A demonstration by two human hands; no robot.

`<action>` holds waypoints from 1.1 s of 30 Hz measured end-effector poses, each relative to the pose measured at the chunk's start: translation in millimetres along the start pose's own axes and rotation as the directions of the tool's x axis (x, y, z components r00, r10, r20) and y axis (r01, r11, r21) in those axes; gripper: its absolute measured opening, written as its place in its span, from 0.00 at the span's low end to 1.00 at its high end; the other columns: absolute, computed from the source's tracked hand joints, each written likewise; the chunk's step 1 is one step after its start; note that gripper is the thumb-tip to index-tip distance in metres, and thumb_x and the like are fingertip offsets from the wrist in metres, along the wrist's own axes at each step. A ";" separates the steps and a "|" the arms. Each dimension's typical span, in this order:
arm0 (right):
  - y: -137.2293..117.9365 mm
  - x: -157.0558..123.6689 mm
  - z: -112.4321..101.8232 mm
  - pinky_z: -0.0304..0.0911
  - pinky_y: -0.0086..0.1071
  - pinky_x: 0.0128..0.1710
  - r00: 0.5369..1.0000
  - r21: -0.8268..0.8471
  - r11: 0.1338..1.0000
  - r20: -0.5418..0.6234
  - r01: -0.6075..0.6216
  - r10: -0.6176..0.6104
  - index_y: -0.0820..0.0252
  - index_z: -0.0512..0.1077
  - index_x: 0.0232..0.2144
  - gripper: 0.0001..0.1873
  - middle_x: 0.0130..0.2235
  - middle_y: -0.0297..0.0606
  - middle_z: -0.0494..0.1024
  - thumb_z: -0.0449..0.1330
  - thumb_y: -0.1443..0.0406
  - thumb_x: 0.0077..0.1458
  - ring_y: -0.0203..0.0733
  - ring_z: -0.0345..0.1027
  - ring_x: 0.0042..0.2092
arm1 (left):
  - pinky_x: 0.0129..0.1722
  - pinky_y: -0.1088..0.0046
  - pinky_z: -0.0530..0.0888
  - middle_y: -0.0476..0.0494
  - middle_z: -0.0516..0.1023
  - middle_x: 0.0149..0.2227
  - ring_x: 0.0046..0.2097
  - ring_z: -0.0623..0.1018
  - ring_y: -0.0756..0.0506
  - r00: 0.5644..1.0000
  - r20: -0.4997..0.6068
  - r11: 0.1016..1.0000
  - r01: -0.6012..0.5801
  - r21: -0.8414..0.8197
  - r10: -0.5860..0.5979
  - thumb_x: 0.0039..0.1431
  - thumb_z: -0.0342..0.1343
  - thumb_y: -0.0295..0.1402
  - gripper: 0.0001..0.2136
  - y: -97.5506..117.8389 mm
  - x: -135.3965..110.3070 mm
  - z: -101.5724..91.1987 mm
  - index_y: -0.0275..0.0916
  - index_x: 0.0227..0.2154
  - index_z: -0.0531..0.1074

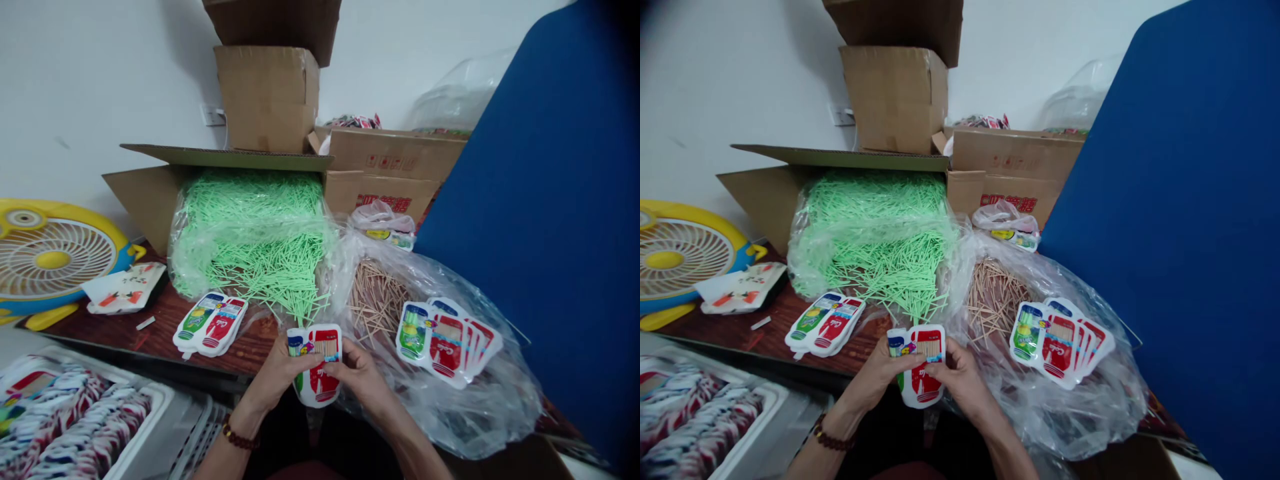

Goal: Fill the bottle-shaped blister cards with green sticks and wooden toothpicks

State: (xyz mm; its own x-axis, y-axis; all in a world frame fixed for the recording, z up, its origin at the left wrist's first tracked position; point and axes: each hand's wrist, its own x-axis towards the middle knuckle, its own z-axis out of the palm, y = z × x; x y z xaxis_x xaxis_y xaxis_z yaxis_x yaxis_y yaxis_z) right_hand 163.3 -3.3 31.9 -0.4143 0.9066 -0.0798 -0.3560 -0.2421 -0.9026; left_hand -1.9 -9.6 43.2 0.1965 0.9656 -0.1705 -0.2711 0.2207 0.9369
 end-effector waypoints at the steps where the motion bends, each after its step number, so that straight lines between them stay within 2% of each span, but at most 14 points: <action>1: 1.1 0.4 0.1 0.66 0.33 0.40 1.000 0.006 1.000 0.003 -0.012 0.012 0.57 0.76 0.39 0.18 0.36 0.34 0.81 0.69 0.63 0.43 0.40 0.73 0.37 | 0.36 0.74 0.73 0.43 0.82 0.32 0.33 0.78 0.47 1.000 -0.005 1.000 -0.009 0.006 0.009 0.48 0.65 0.29 0.10 0.0 0.3 0.9 0.33 0.34 0.78; 5: 5.8 1.3 0.7 0.66 0.33 0.36 0.998 -0.031 1.000 -0.058 0.005 -0.006 0.60 0.77 0.35 0.15 0.32 0.36 0.81 0.69 0.62 0.42 0.41 0.73 0.33 | 0.37 0.74 0.73 0.43 0.82 0.34 0.34 0.77 0.46 1.000 -0.010 1.000 -0.009 0.028 0.009 0.48 0.65 0.30 0.12 1.4 1.5 2.4 0.34 0.36 0.77; 10: 7.9 -0.6 -2.3 0.66 0.35 0.37 0.990 -0.043 0.997 -0.125 0.058 -0.063 0.59 0.77 0.37 0.17 0.35 0.38 0.81 0.69 0.61 0.42 0.43 0.73 0.35 | 0.34 0.74 0.73 0.43 0.81 0.33 0.32 0.77 0.47 1.000 -0.013 0.998 0.007 0.062 -0.006 0.48 0.65 0.32 0.12 5.1 1.8 5.0 0.32 0.36 0.77; 14: -0.4 -5.7 -9.6 0.63 0.30 0.35 0.986 -0.050 0.996 -0.147 0.072 -0.078 0.60 0.75 0.30 0.12 0.31 0.34 0.79 0.68 0.59 0.46 0.38 0.70 0.32 | 0.33 0.75 0.72 0.45 0.80 0.30 0.31 0.76 0.48 1.000 0.022 0.998 -0.011 0.069 0.009 0.49 0.64 0.33 0.10 7.6 0.0 9.8 0.33 0.33 0.77; 19: -8.9 -12.2 -17.5 0.61 0.27 0.32 0.971 -0.098 0.987 -0.191 0.124 -0.141 0.62 0.73 0.25 0.12 0.27 0.32 0.77 0.67 0.58 0.47 0.35 0.67 0.29 | 0.34 0.75 0.71 0.45 0.80 0.31 0.32 0.76 0.48 0.997 0.071 0.998 -0.013 0.067 0.008 0.51 0.64 0.32 0.09 9.9 -0.5 18.0 0.34 0.34 0.77; 23: -8.7 -13.7 -18.8 0.63 0.28 0.35 0.980 -0.040 0.989 -0.138 0.141 -0.145 0.60 0.75 0.29 0.11 0.30 0.33 0.78 0.67 0.59 0.46 0.36 0.69 0.32 | 0.34 0.75 0.71 0.46 0.80 0.31 0.32 0.76 0.48 0.997 0.083 0.998 -0.011 0.064 0.006 0.50 0.65 0.32 0.09 12.7 0.3 24.1 0.34 0.33 0.77; 26: -7.4 -14.3 -17.9 0.65 0.32 0.38 0.989 0.008 0.993 -0.092 0.117 -0.116 0.59 0.77 0.35 0.15 0.34 0.36 0.80 0.69 0.59 0.43 0.40 0.72 0.35 | 0.30 0.77 0.70 0.47 0.80 0.27 0.28 0.75 0.49 0.995 0.095 0.993 -0.009 0.116 -0.002 0.50 0.64 0.34 0.09 14.3 -0.3 26.7 0.33 0.31 0.77; 30: -5.8 -17.1 -16.5 0.66 0.34 0.36 0.975 0.023 0.990 -0.176 0.141 -0.135 0.60 0.77 0.35 0.16 0.33 0.38 0.81 0.69 0.59 0.42 0.42 0.73 0.32 | 0.31 0.76 0.71 0.45 0.81 0.29 0.29 0.76 0.48 0.997 0.078 0.987 -0.002 0.162 -0.010 0.50 0.64 0.36 0.12 15.5 -2.2 30.5 0.33 0.33 0.77; 33: -5.4 -20.1 -16.4 0.66 0.35 0.37 0.969 0.061 0.984 -0.193 0.165 -0.151 0.60 0.77 0.35 0.16 0.34 0.38 0.81 0.69 0.59 0.42 0.43 0.74 0.33 | 0.32 0.74 0.73 0.43 0.82 0.30 0.30 0.77 0.46 0.999 0.043 0.986 0.013 0.166 -0.021 0.48 0.65 0.36 0.14 18.0 -4.1 34.3 0.32 0.35 0.77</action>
State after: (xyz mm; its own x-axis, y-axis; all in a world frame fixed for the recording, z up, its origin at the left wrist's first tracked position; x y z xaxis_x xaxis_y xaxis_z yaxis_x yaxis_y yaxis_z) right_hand 187.3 -14.6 31.4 -0.1861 0.9823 -0.0233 -0.4698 -0.1098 -0.8759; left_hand 24.7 -14.3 71.3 0.2428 0.9539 -0.1765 -0.1083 0.2075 0.9722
